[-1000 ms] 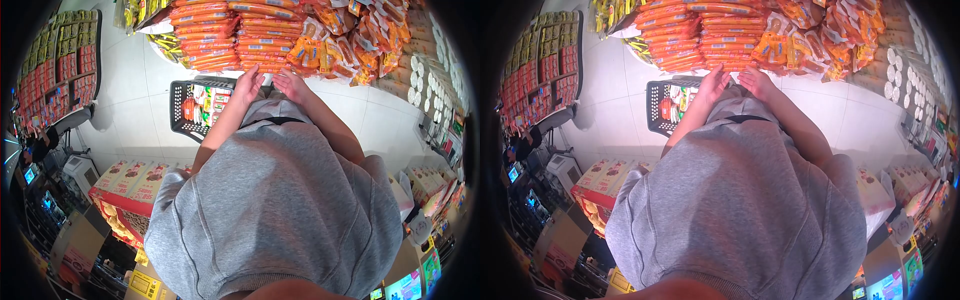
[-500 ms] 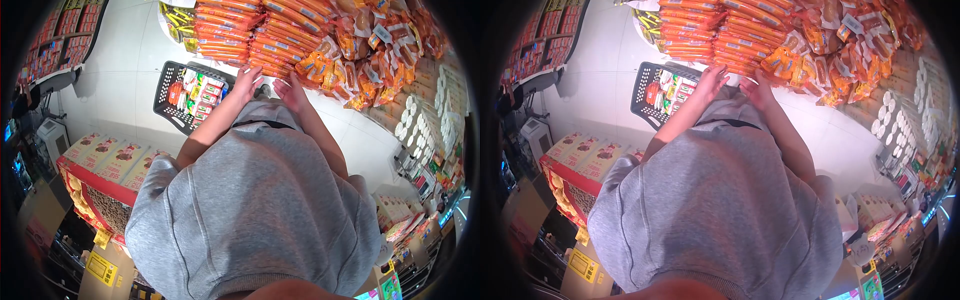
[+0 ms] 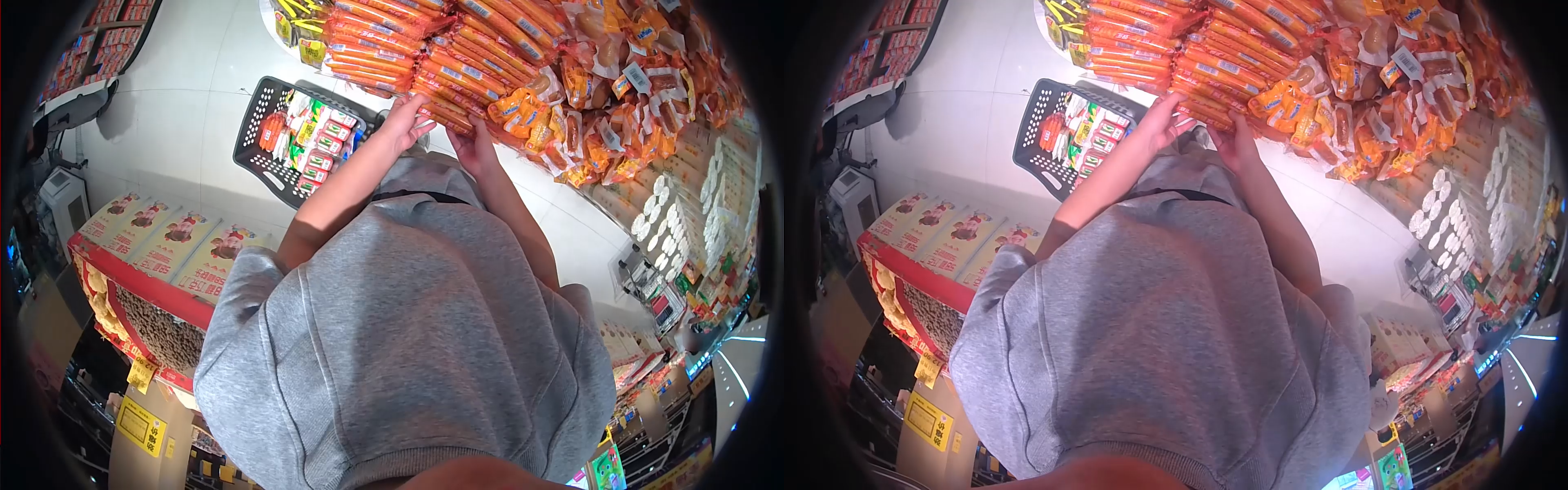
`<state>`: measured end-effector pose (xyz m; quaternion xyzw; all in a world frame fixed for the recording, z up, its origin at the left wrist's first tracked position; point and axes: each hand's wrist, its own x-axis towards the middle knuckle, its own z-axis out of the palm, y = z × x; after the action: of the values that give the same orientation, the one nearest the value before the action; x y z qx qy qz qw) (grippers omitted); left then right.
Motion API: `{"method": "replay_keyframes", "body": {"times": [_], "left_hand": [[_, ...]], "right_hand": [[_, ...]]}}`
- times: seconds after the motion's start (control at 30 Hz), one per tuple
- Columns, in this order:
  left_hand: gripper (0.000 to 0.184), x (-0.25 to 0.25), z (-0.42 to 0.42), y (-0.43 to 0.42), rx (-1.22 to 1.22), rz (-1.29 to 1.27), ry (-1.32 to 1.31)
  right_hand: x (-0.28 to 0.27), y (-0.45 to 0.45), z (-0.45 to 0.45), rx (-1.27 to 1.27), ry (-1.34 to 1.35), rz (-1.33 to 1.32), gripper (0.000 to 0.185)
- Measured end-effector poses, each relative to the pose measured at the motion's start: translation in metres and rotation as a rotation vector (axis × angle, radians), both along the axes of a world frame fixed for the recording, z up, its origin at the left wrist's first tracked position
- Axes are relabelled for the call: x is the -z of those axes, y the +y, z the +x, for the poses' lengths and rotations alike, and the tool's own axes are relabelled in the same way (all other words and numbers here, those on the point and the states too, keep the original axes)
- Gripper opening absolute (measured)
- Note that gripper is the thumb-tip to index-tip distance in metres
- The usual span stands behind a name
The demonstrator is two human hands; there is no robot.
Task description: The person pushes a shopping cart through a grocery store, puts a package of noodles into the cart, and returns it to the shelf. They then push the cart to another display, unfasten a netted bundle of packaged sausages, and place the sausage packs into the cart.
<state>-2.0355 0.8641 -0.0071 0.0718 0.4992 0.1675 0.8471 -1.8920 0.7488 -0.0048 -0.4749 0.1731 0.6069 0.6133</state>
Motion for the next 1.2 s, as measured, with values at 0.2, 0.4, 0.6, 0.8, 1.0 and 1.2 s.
{"method": "replay_keyframes", "body": {"times": [0.2, 0.4, 0.6, 0.8, 1.0, 1.2], "left_hand": [[0.032, 0.0, -0.006, -0.001, 0.042, -0.007, -0.061], [0.048, -0.008, -0.01, 0.005, 0.09, 0.01, -0.113], [0.067, 0.013, -0.017, 0.001, 0.096, 0.045, -0.17], [0.076, 0.024, -0.023, -0.004, 0.114, 0.051, -0.178], [0.075, 0.034, -0.032, -0.01, 0.131, 0.076, -0.134], [0.079, 0.02, -0.061, -0.018, 0.327, 0.225, -0.216]], "right_hand": [[0.005, -0.01, 0.003, -0.025, 0.007, 0.002, 0.04], [0.008, -0.02, 0.008, -0.08, 0.056, 0.051, 0.04], [0.008, -0.032, 0.013, -0.173, 0.009, 0.009, 0.047], [0.011, -0.037, 0.017, -0.216, 0.015, -0.019, 0.054], [0.027, -0.046, 0.021, -0.196, -0.042, -0.027, 0.058], [0.001, -0.044, 0.011, -0.287, -0.188, 0.073, 0.062]]}}
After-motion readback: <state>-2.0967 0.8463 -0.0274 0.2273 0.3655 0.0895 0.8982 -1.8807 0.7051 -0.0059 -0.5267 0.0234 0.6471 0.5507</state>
